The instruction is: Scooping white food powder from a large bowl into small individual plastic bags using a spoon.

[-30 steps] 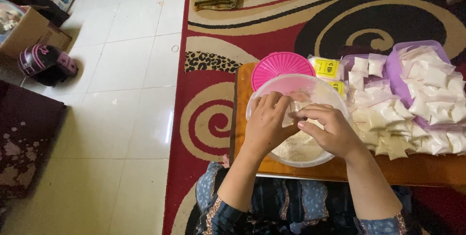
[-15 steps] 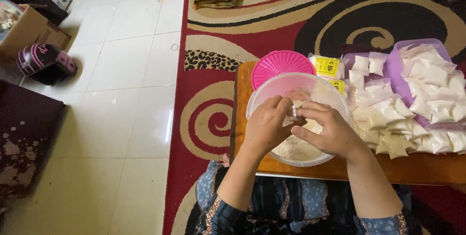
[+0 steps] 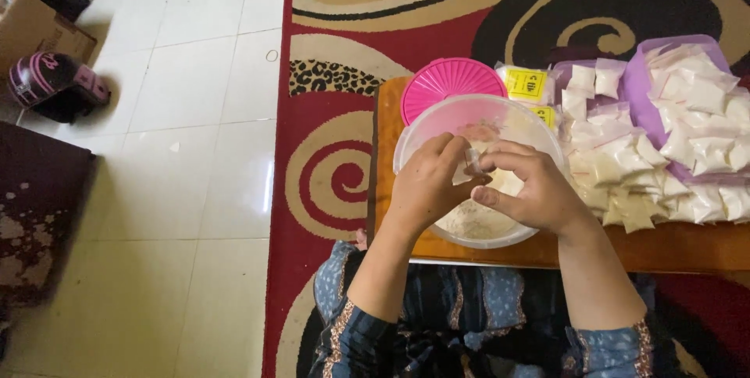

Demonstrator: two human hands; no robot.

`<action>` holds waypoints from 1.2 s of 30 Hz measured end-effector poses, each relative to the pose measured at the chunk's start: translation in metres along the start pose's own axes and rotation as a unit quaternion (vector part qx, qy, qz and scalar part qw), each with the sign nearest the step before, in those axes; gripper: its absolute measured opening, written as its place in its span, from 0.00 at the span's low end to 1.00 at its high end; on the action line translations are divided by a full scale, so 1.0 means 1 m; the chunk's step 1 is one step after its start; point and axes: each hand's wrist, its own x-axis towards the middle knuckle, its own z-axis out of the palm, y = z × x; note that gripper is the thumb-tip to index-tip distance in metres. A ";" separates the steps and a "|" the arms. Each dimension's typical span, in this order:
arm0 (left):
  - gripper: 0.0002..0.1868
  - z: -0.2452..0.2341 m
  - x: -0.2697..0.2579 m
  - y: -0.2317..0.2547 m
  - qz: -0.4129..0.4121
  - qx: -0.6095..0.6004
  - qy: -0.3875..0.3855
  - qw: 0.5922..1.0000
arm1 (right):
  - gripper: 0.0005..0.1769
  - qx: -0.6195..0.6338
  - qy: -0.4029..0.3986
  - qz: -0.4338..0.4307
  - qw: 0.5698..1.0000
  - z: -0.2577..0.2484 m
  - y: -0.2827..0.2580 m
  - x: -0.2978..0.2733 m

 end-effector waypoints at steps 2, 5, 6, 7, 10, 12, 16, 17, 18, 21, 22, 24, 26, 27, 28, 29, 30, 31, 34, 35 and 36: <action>0.27 0.000 0.001 -0.001 0.008 0.000 0.000 1.000 | 0.19 0.001 0.001 -0.005 1.000 -0.001 -0.002 0.002; 0.27 0.001 -0.002 -0.001 0.015 -0.001 -0.002 1.000 | 0.18 0.003 0.003 -0.009 1.000 0.001 0.000 0.000; 0.27 0.001 -0.001 -0.002 0.018 0.000 -0.002 1.000 | 0.18 0.000 0.006 -0.012 1.000 0.001 0.001 0.001; 0.27 0.001 -0.001 -0.001 0.020 0.001 0.000 1.000 | 0.18 -0.001 0.007 -0.014 1.000 0.000 0.002 0.000; 0.25 0.000 0.000 0.000 0.032 0.003 -0.002 0.999 | 0.16 0.025 -0.020 0.004 0.999 -0.001 0.004 0.000; 0.25 0.001 -0.002 0.000 0.025 -0.005 -0.004 1.000 | 0.17 0.026 -0.019 0.010 0.999 -0.001 0.002 -0.001; 0.26 -0.005 0.000 0.002 0.017 0.003 -0.006 1.000 | 0.19 0.030 -0.006 0.013 0.999 0.001 0.000 0.000; 0.26 -0.010 0.001 0.005 0.013 0.004 -0.009 1.000 | 0.23 0.021 0.004 0.019 1.000 0.002 0.000 0.000; 0.26 -0.013 0.002 0.008 0.010 0.005 -0.013 1.000 | 0.26 0.011 0.013 0.025 1.000 0.002 -0.001 0.001; 0.24 -0.002 0.000 0.002 -0.011 0.007 0.022 1.000 | 0.23 0.020 0.064 -0.011 0.998 0.008 0.017 -0.002; 0.24 0.001 0.000 -0.001 -0.014 0.005 0.017 1.000 | 0.23 0.022 0.063 -0.005 0.998 0.011 0.032 -0.004; 0.27 0.007 0.000 -0.008 -0.043 -0.008 0.046 0.998 | 0.18 0.048 0.140 -0.030 0.989 0.016 0.061 -0.007; 0.25 0.005 0.001 -0.003 -0.054 -0.015 0.065 0.996 | 0.15 0.007 0.147 -0.017 0.989 0.007 0.029 -0.003; 0.23 0.004 0.004 -0.001 -0.061 -0.021 0.091 0.994 | 0.11 -0.038 0.156 -0.011 0.987 0.001 0.013 0.002; 0.23 0.007 0.004 -0.003 -0.061 -0.021 0.091 0.994 | 0.11 -0.037 0.156 -0.011 0.987 -0.001 0.000 0.003; 0.24 0.009 0.004 -0.005 -0.069 -0.027 0.106 0.992 | 0.16 -0.108 0.101 0.028 0.989 -0.004 -0.012 0.005; 0.25 0.012 0.004 -0.008 -0.077 -0.032 0.121 0.989 | 0.25 -0.177 0.046 0.067 0.981 -0.006 -0.025 0.008; 0.25 0.011 0.004 -0.007 -0.080 -0.033 0.118 0.989 | 0.25 -0.176 0.043 0.070 0.981 -0.006 -0.024 0.012; 0.24 0.011 0.003 -0.006 -0.089 -0.072 0.143 0.983 | 0.22 -0.319 -0.122 0.146 0.929 0.001 -0.008 0.017; 0.22 0.009 0.003 -0.007 -0.084 -0.096 0.148 0.981 | 0.17 -0.302 -0.130 0.173 0.928 0.006 0.002 0.017; 0.21 0.008 0.003 -0.007 -0.080 -0.119 0.153 0.978 | 0.13 -0.284 -0.137 0.201 0.927 0.011 0.012 0.016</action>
